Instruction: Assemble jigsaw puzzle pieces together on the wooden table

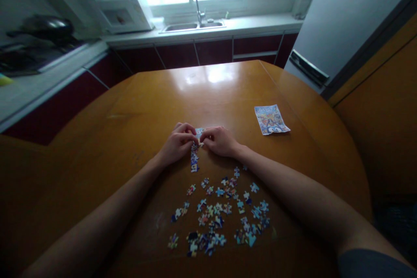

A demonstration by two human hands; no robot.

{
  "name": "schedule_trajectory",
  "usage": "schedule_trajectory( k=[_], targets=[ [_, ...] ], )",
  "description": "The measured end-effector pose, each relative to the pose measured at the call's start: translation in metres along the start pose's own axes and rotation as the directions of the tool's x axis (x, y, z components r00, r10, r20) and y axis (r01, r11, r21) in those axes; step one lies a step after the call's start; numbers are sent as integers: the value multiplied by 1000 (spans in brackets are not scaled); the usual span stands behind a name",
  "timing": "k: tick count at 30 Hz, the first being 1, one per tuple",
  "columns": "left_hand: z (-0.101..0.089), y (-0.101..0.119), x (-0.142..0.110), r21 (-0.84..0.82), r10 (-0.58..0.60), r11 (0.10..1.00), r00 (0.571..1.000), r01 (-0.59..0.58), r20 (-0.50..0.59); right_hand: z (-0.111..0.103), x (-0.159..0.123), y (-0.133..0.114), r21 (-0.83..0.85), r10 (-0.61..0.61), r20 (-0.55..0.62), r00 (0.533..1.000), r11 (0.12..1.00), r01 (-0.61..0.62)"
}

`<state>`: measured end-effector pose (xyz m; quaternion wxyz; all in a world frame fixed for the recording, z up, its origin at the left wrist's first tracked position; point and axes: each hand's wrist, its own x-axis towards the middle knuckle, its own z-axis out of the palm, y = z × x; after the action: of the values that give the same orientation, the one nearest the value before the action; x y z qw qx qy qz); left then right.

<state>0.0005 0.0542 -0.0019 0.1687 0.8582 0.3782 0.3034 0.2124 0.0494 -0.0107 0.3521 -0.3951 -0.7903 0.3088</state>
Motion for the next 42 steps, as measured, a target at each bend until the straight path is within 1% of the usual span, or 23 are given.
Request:
schedule_trajectory(
  k=[3,6,10,13,22,27,37,42],
  targets=[
    [-1,1,1,-3,2,1000,1000,-2,-2,-1,2,1,141,37,-97,995,990,-23],
    [-2,1,1,-5,-14,1000,999,13,-46,-2,4,1,168,92,-129,987,983,-70],
    [-1,-2,2,6,-49,999,991,50,-124,-2,6,2,176,113,-124,986,980,-91],
    [0,-3,2,4,-48,999,989,49,-140,-2,6,3,179,103,-118,988,980,-81],
    [0,0,3,2,-70,997,990,71,-126,-2,6,3,164,121,-101,987,981,-103],
    [0,-1,2,8,-66,998,987,68,-148,-4,7,4,166,137,-107,985,979,-118],
    [0,-1,3,11,-63,998,986,65,-155,-6,9,3,209,179,-122,976,966,-151],
    [0,-1,3,8,-64,998,985,66,-160,-7,9,2,233,179,-120,976,961,-148]
  ],
)
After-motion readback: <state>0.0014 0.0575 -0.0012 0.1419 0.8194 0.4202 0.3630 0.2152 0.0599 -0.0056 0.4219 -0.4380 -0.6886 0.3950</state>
